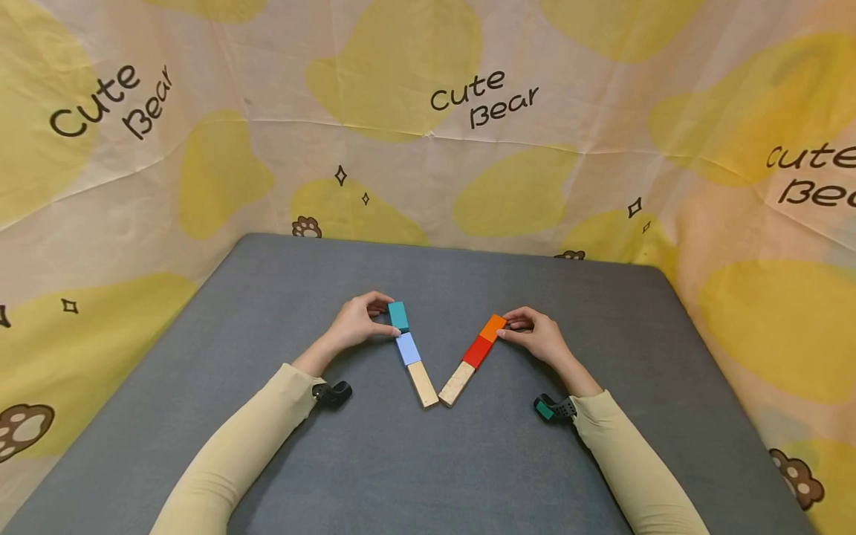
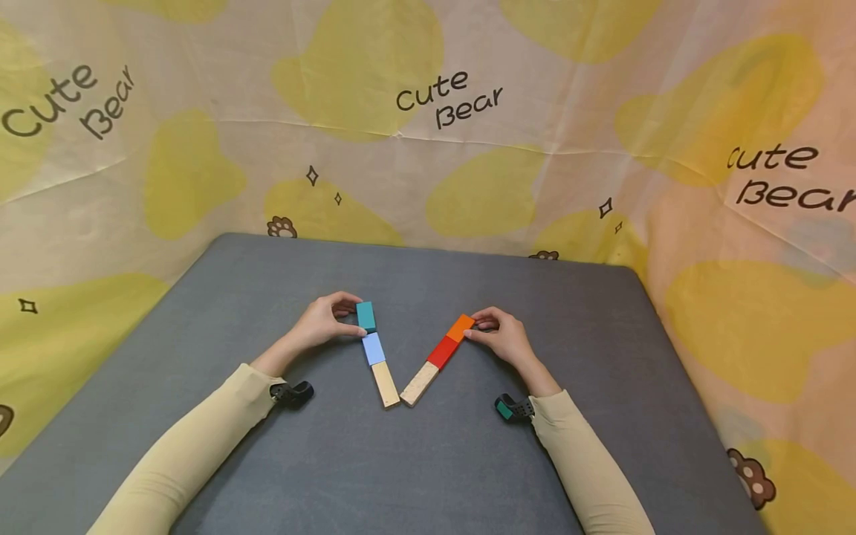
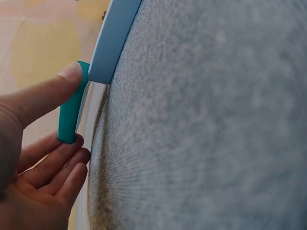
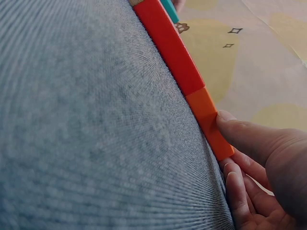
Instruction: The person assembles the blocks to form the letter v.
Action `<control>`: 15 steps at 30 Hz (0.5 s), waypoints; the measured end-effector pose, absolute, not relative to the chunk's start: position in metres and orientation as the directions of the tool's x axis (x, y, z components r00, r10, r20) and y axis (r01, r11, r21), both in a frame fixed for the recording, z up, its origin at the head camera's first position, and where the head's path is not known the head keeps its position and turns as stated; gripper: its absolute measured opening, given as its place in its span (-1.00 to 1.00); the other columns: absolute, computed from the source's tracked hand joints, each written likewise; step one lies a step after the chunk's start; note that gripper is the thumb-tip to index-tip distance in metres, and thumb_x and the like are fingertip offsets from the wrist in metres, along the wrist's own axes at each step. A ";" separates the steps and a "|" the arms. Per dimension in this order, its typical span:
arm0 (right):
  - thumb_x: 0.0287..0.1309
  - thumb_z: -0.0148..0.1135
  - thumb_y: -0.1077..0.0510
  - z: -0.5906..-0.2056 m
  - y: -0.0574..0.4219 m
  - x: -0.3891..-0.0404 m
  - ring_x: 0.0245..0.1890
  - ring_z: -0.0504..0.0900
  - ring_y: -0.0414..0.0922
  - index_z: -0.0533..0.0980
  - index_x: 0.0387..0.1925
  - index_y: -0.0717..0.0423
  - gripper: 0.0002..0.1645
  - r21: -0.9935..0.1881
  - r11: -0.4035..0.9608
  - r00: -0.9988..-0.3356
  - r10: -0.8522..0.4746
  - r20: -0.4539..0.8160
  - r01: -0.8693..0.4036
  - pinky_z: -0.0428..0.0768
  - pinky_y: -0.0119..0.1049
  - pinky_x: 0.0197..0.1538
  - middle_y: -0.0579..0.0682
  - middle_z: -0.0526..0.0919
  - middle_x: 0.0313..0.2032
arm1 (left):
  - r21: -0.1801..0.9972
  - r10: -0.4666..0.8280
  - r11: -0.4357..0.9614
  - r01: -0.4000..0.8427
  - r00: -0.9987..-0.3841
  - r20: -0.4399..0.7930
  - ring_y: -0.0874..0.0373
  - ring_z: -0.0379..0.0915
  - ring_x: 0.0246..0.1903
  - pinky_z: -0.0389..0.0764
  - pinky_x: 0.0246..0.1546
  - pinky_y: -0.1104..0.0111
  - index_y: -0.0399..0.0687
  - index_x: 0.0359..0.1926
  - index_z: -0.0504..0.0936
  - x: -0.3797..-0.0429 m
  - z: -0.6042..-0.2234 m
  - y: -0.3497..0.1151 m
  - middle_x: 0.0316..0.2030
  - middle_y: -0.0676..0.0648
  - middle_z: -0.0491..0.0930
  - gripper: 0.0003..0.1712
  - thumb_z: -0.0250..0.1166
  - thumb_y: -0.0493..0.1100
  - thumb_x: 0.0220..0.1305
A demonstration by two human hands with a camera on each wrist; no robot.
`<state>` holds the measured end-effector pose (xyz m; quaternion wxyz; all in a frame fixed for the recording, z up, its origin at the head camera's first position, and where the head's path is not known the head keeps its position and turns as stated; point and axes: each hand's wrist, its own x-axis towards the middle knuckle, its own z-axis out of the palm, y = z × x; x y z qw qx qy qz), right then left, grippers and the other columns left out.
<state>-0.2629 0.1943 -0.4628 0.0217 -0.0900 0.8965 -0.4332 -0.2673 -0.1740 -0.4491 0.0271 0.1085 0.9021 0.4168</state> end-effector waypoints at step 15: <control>-0.01 0.42 -0.10 -0.465 0.195 -0.265 -0.10 0.60 -0.03 0.57 -0.04 0.05 -0.48 -0.769 0.623 -0.984 -0.173 0.042 -0.142 0.53 -0.12 -0.02 0.08 0.65 -0.11 | 0.738 0.221 0.650 0.181 -0.974 0.044 -0.02 0.48 0.06 0.44 0.13 0.11 -0.02 0.06 0.55 -0.268 -0.451 -0.173 0.02 -0.11 0.58 -0.27 0.58 0.06 -0.19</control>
